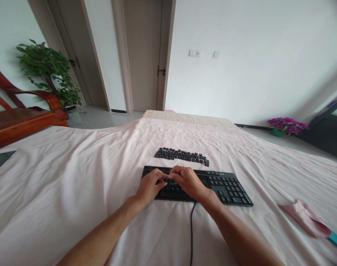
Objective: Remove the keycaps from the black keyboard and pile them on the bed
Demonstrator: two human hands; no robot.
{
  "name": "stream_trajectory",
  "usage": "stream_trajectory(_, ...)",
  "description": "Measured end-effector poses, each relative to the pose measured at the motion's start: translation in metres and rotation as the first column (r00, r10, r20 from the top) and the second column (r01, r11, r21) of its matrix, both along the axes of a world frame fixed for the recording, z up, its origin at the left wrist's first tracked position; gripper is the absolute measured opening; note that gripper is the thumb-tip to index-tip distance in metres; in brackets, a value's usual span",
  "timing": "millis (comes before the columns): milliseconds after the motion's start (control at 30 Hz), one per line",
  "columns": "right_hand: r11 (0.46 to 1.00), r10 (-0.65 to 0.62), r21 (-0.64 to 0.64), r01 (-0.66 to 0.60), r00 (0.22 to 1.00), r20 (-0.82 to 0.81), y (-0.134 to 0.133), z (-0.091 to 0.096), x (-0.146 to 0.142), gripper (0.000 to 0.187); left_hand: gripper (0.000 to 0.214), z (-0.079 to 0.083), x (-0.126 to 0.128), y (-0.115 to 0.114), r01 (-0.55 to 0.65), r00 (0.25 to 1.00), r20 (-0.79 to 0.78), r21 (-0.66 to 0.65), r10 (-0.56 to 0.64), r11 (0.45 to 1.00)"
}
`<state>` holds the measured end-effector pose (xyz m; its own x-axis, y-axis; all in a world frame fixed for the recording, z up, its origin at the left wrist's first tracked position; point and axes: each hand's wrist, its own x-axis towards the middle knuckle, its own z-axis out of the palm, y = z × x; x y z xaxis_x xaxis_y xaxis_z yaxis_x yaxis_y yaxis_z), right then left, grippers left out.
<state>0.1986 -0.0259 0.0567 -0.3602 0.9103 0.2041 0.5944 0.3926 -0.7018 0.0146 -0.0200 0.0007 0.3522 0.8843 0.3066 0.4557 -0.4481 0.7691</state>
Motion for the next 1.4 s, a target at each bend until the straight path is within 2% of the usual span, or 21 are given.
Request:
stream_trajectory(300,0.974,0.143,0.165,-0.157,0.986,0.09,0.002,-0.013,-0.006,0.027,0.005,0.001,0.0,0.001,0.008,0.99,-0.141,0.002,-0.008,1.0)
stream_trajectory(433,0.962,0.184,0.181,-0.203,0.976,0.114,0.006,-0.022,-0.003,0.029,0.004,0.004,0.005,0.001,-0.014,0.978,-0.207,-0.019,0.01,1.0)
stream_trajectory(667,0.961,0.152,0.248,-0.12,0.981,-0.117,0.004,-0.042,0.004,0.043,0.016,0.009,0.022,-0.003,-0.109,0.939,-0.326,0.011,0.107,0.994)
stream_trajectory(767,0.968,0.132,0.236,-0.088,0.975,-0.177,0.0,-0.045,0.006,0.046,0.016,0.008,0.025,-0.007,-0.153,0.942,-0.293,0.066,0.165,0.986)
stream_trajectory(867,0.981,0.074,0.191,-0.026,0.966,-0.25,-0.002,-0.047,0.006,0.051,0.012,0.006,0.025,-0.011,-0.137,0.965,-0.209,0.11,0.157,0.984)
stream_trajectory(1000,0.983,0.037,0.183,0.024,0.945,-0.325,-0.004,-0.048,0.007,0.05,0.005,0.003,0.024,-0.011,-0.111,0.989,-0.095,0.062,0.116,0.992)
stream_trajectory(1067,0.971,0.046,0.236,0.036,0.942,-0.332,-0.004,-0.047,0.008,0.046,0.017,0.001,0.024,-0.01,-0.105,0.993,-0.054,0.01,0.105,0.994)
stream_trajectory(1167,0.939,-0.001,0.331,0.094,0.963,-0.271,-0.006,-0.042,0.009,0.041,0.035,-0.002,0.024,-0.006,-0.098,0.995,-0.01,-0.043,0.098,0.994)
stream_trajectory(1300,0.897,-0.085,0.425,0.122,0.991,-0.106,-0.006,-0.028,0.009,0.033,0.038,-0.004,0.024,-0.004,-0.092,0.996,-0.012,-0.061,0.092,0.994)
stream_trajectory(1400,0.913,-0.114,0.397,0.097,0.993,0.019,-0.003,-0.017,0.008,0.035,0.041,-0.003,0.023,-0.003,-0.111,0.994,-0.006,-0.065,0.111,0.992)
